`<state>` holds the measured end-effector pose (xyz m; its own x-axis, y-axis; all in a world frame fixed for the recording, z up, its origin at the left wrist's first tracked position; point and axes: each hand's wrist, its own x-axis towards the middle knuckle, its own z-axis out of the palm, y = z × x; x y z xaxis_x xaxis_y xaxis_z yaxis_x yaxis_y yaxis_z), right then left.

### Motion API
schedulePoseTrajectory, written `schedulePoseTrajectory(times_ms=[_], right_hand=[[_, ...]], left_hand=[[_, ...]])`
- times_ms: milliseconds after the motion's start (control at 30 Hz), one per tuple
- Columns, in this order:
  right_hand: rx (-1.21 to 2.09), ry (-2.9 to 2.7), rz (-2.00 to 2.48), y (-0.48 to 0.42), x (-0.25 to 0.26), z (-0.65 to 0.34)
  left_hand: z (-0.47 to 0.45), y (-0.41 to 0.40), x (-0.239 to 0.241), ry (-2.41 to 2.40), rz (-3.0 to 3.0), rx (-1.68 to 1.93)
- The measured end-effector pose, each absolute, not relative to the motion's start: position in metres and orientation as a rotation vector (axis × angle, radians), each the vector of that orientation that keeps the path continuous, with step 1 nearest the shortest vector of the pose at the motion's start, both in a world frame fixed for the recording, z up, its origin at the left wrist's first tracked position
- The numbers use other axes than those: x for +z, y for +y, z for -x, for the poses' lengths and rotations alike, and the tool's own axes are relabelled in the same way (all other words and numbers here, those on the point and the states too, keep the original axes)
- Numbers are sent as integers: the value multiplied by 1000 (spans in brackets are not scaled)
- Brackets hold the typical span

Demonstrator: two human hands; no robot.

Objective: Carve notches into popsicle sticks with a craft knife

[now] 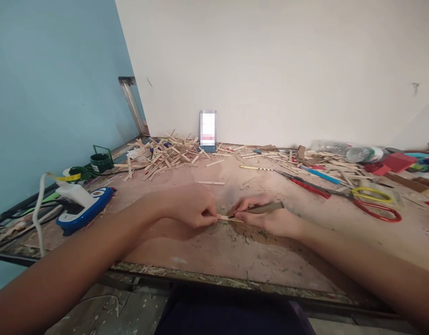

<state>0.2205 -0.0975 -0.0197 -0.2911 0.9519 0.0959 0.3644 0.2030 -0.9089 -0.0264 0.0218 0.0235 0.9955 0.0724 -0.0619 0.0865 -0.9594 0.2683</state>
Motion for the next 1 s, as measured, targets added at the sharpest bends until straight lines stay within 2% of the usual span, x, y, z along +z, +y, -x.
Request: schedulePoseTrajectory(times_ms=[1000], right_hand=[[1044,-1773,1167,-99,-14,-223]], left_hand=[[22,14,29,224,-2918,-157]])
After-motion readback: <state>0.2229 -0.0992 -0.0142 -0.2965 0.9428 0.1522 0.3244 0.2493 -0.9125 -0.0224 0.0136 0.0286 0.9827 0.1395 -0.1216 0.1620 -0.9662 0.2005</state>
